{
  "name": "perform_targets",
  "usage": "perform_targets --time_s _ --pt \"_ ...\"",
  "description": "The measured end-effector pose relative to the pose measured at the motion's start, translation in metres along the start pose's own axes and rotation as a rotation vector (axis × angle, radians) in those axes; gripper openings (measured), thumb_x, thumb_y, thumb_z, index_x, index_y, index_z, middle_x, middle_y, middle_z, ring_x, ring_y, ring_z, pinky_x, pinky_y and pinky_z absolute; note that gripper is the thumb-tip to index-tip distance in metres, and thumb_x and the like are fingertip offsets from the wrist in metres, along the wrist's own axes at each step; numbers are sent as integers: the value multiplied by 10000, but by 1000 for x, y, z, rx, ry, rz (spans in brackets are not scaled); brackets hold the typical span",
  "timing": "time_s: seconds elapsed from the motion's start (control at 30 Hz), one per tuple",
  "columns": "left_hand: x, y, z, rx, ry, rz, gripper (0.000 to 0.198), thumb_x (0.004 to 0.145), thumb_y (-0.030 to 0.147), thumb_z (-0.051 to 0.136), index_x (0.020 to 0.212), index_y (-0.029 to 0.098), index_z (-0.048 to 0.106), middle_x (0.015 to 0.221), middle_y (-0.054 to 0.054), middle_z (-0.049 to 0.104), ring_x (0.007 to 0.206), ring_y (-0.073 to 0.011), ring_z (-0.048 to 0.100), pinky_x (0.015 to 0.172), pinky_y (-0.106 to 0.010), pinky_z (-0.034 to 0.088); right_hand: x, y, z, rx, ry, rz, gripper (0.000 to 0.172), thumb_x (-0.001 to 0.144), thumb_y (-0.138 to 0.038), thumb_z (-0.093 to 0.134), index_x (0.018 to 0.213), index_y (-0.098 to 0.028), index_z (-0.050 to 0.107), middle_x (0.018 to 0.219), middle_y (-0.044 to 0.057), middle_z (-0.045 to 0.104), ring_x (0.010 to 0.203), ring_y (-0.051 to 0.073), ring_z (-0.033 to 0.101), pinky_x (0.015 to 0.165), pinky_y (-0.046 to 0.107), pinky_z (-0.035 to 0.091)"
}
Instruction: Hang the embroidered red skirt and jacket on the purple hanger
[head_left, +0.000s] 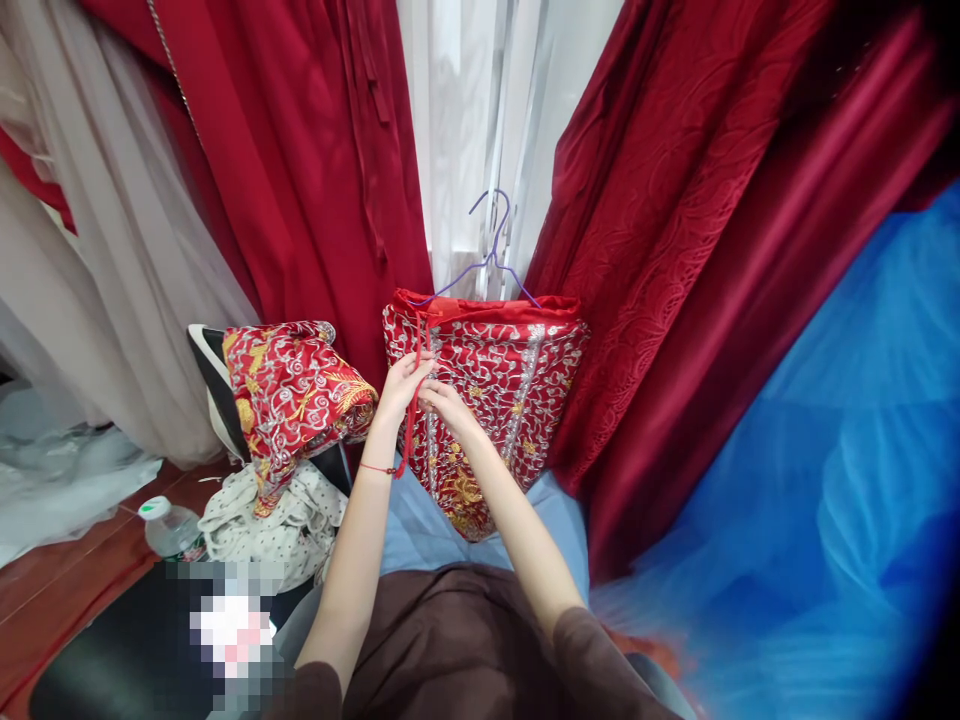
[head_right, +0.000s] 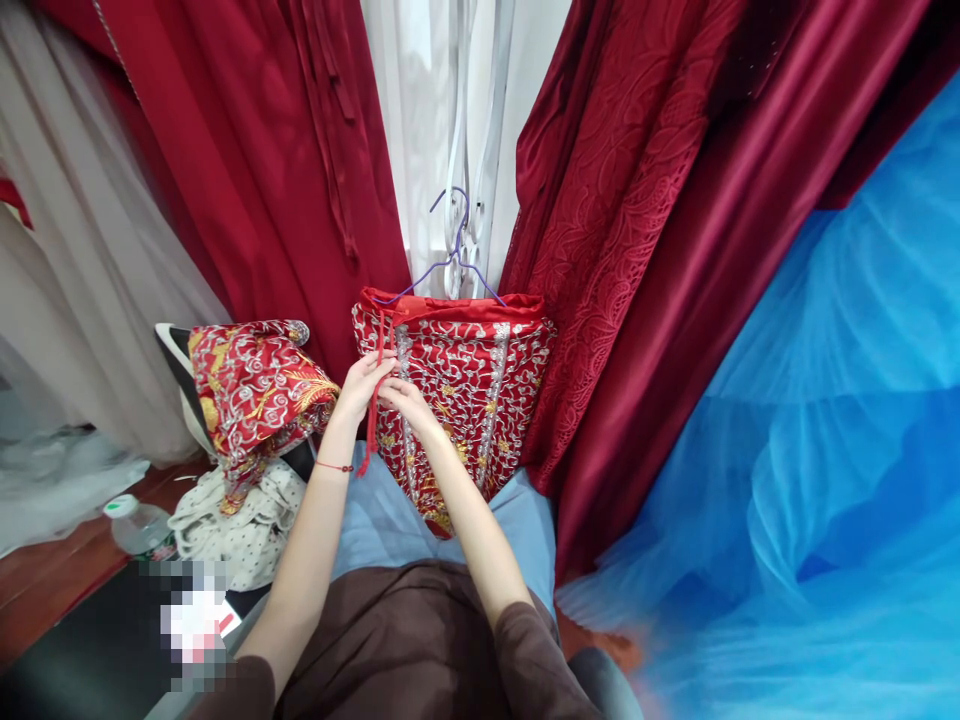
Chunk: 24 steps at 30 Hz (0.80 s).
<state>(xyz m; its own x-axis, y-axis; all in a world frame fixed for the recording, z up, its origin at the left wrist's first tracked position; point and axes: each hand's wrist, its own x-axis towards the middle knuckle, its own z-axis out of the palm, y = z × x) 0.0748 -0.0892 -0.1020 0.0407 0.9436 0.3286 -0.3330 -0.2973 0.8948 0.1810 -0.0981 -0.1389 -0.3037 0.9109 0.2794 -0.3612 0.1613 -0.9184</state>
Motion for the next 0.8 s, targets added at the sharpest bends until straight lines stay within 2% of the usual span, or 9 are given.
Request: perform_targets --time_s 0.27,0.4,0.5,0.57,0.7,0.8 --pt "2 -3 -5 -53 -47 11 271 748 302 747 962 144 694 810 -40 716 776 -140 686 732 -240 509 -5 -5 3 -52 19 -39 261 700 -425 745 750 -188 645 714 -39 577 671 96 505 692 239 443" --pt "6 -3 -8 -36 33 43 285 715 245 767 956 157 643 814 -19 698 761 -117 664 736 -232 499 -6 -5 3 -208 17 -129 254 729 -426 723 737 -192 627 714 -42 560 678 102 483 700 243 422" --pt "9 -7 -9 87 130 123 344 697 148 766 972 182 562 801 12 657 717 -104 648 728 -233 501 -6 -6 2 -278 2 -176 266 762 -454 680 747 -198 610 688 -45 537 668 109 461 681 245 400" --pt "10 -10 -11 184 183 187 321 740 99 701 994 195 529 817 15 635 691 -106 642 713 -242 505 -7 -7 1 -312 -5 -182 276 778 -471 655 750 -203 599 669 -49 517 651 111 445 668 247 389" --pt "11 -12 -15 321 221 265 290 786 19 567 1006 206 546 903 -11 641 701 -114 633 716 -250 494 -9 -5 -4 -415 12 -186 260 806 -448 621 744 -197 596 650 -52 502 621 109 423 653 250 375" --pt "15 -7 -15 426 283 250 188 827 60 565 939 209 586 872 -21 658 711 -142 609 766 -271 470 -13 -7 -9 -523 20 -198 236 819 -418 613 750 -194 588 668 -48 524 632 112 440 666 248 384"
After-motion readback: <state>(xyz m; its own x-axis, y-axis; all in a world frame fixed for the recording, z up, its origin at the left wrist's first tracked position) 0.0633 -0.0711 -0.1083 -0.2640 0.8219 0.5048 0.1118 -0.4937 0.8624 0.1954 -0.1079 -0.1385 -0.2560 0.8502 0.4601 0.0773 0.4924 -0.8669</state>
